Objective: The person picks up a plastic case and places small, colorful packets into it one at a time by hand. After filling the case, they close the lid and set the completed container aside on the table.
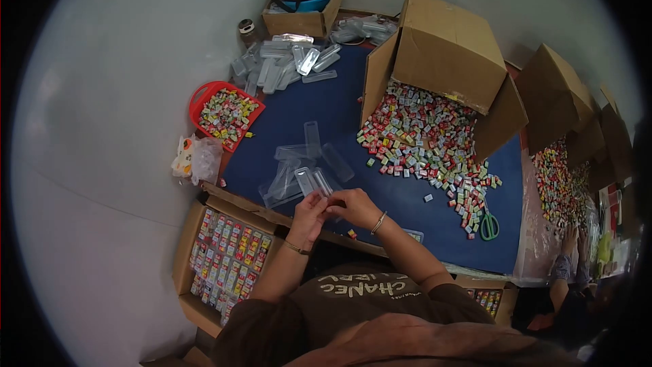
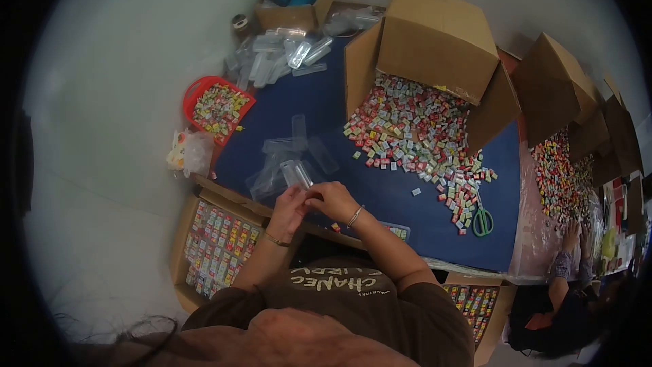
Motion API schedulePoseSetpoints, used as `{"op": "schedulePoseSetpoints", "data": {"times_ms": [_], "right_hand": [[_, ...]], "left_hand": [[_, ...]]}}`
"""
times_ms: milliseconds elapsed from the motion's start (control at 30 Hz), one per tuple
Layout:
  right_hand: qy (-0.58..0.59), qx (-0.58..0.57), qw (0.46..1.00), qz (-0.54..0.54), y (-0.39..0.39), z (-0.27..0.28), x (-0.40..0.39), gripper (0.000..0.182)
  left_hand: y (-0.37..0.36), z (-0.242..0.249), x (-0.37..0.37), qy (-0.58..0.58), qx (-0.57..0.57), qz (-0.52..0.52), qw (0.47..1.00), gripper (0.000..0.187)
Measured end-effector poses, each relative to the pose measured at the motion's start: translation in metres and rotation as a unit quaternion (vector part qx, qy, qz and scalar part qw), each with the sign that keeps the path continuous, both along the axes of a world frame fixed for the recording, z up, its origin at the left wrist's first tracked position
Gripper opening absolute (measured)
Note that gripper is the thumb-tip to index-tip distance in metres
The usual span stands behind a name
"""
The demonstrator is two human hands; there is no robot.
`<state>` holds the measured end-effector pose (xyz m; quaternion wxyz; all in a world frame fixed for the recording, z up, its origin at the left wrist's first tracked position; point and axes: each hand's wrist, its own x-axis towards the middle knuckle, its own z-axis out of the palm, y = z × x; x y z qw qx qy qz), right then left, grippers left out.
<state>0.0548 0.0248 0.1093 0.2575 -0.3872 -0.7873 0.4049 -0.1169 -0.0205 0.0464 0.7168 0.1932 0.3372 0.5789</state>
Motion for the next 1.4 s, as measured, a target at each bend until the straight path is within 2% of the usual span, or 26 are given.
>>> {"op": "schedulePoseSetpoints", "data": {"times_ms": [67,100,167,200,267,400,467,567,700,800,867,900,933,967,1000,1033,1100,1133,1200,1233,1333,1400], "right_hand": [[-0.011,-0.071,0.997,0.033,0.004,-0.001,0.012,0.017],[-0.012,-0.072,0.997,0.032,0.006,-0.008,0.019,0.017],[0.079,-0.253,0.964,0.011,0.012,-0.017,0.026,0.019],[0.080,-0.254,0.964,0.012,0.012,-0.021,0.029,0.019],[0.021,-0.142,0.988,0.049,0.009,-0.004,0.031,0.019],[0.003,-0.128,0.991,0.024,0.006,-0.007,0.028,0.016],[0.104,-0.250,0.961,0.060,0.011,-0.018,0.031,0.012],[0.147,-0.315,0.933,0.092,0.013,-0.024,0.034,0.008],[0.155,-0.333,0.924,0.109,0.013,-0.028,0.033,0.007],[0.170,-0.355,0.917,0.071,0.013,-0.027,0.030,0.011],[0.037,-0.199,0.979,-0.014,0.012,-0.012,0.026,0.014],[0.030,-0.204,0.978,-0.011,0.014,-0.007,0.022,0.014],[-0.014,-0.084,0.993,-0.086,0.017,-0.002,0.016,0.016],[-0.056,0.038,0.985,-0.157,0.020,0.003,0.010,0.019],[-0.078,0.070,0.976,-0.193,0.026,0.009,0.003,0.020],[-0.083,0.068,0.977,-0.184,0.029,0.013,0.000,0.020],[-0.039,0.002,0.997,-0.071,0.035,0.019,-0.008,0.020],[-0.042,0.003,0.997,-0.064,0.033,0.017,-0.012,0.020],[-0.015,-0.164,0.980,0.115,0.025,0.006,-0.016,0.020],[-0.021,-0.164,0.979,0.118,0.022,-0.001,-0.016,0.020],[0.046,-0.303,0.947,0.100,0.018,-0.016,-0.012,0.016],[0.053,-0.333,0.936,0.100,0.018,-0.016,-0.007,0.014]], "left_hand": [[0.001,-0.001,0.009,-0.003,-0.008,-0.009,1.000,0.033],[0.001,-0.003,0.012,-0.008,-0.011,-0.016,1.000,0.033],[0.000,0.002,0.018,-0.011,-0.015,-0.022,1.000,0.033],[-0.001,0.005,0.021,0.009,-0.007,-0.019,1.000,0.033],[-0.002,0.007,0.024,0.031,-0.001,-0.016,0.999,0.034],[0.000,0.008,0.022,0.071,-0.017,-0.011,0.997,0.036],[0.000,0.013,0.020,0.076,-0.021,-0.019,0.997,0.036],[-0.003,0.016,0.018,0.076,-0.016,-0.029,0.997,0.034],[-0.004,0.014,0.017,0.081,-0.007,-0.033,0.996,0.032],[-0.003,0.004,0.008,0.062,-0.003,-0.020,0.998,0.032],[-0.006,0.000,0.001,0.056,-0.004,-0.009,0.998,0.031],[-0.006,0.000,-0.002,0.059,-0.010,0.005,0.998,0.030],[-0.007,0.003,-0.004,0.061,-0.016,0.020,0.998,0.029],[-0.007,0.006,-0.005,0.058,-0.021,0.032,0.998,0.029],[-0.008,0.008,-0.005,0.052,-0.028,0.039,0.997,0.029],[-0.007,0.011,-0.005,0.045,-0.028,0.048,0.997,0.030],[-0.006,0.013,-0.008,0.035,-0.026,0.067,0.997,0.030],[-0.006,0.013,-0.009,0.038,-0.024,0.067,0.997,0.031],[-0.007,0.011,-0.011,0.035,-0.022,0.071,0.997,0.032],[-0.008,0.008,-0.012,0.028,-0.013,0.056,0.998,0.033],[-0.011,0.000,-0.012,0.012,0.003,0.037,0.999,0.035],[-0.013,-0.003,-0.011,0.003,0.005,0.030,1.000,0.036]]}}
